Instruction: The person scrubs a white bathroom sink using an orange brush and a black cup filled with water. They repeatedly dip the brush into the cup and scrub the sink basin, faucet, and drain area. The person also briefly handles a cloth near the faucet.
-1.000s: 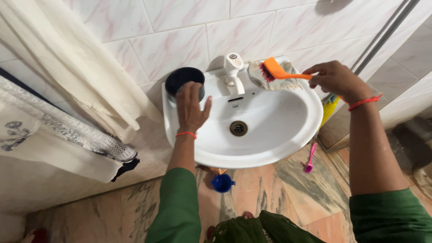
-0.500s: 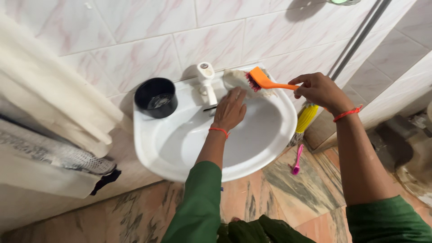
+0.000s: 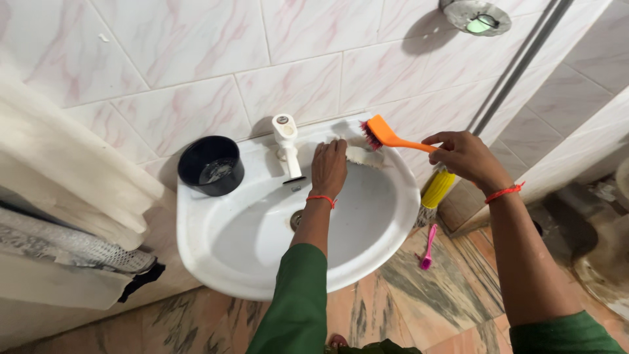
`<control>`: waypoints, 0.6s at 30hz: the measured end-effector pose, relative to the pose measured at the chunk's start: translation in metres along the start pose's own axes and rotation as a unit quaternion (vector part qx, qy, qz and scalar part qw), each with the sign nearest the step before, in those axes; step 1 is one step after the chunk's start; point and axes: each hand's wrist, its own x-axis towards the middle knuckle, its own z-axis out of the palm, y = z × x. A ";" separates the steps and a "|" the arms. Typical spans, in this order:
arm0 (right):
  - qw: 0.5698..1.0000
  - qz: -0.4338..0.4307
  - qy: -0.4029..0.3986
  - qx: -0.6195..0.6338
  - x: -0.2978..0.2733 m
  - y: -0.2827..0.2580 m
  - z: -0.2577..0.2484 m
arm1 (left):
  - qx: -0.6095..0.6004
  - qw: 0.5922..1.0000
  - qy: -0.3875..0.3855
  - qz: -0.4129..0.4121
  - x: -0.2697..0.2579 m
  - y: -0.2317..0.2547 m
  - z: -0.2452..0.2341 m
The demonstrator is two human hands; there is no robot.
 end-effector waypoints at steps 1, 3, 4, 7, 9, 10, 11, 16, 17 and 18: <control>1.000 -0.003 0.008 -0.025 0.002 -0.002 0.001 | -0.013 0.999 -0.031 -0.008 -0.002 -0.002 -0.004; 0.997 -0.011 0.024 -0.073 0.007 -0.010 0.006 | -0.038 0.995 -0.091 -0.022 -0.007 -0.009 -0.019; 0.996 0.001 0.020 -0.081 0.010 -0.014 0.010 | -0.051 0.993 -0.106 -0.004 -0.010 -0.011 -0.029; 0.995 0.006 0.012 -0.096 0.018 -0.025 0.025 | -0.083 0.985 -0.139 0.058 -0.019 -0.006 -0.058; 0.995 -0.035 0.016 -0.087 0.022 -0.033 0.038 | -0.084 0.981 -0.142 0.107 -0.020 0.003 -0.073; 0.996 -0.031 0.021 -0.086 0.023 -0.035 0.043 | -0.087 0.984 -0.119 0.101 -0.018 0.005 -0.081; 0.996 -0.029 0.028 -0.084 0.025 -0.038 0.045 | -0.088 0.987 -0.094 0.097 -0.011 0.005 -0.089; 0.995 -0.049 0.044 -0.075 0.030 -0.051 0.055 | -0.080 0.990 0.116 0.031 0.017 -0.021 -0.135; 0.994 -0.058 0.048 -0.076 0.029 -0.052 0.057 | -0.064 0.985 0.161 0.001 0.021 -0.028 -0.143; 0.993 -0.067 0.052 -0.076 0.028 -0.054 0.059 | -0.062 0.981 0.183 -0.028 0.027 -0.037 -0.151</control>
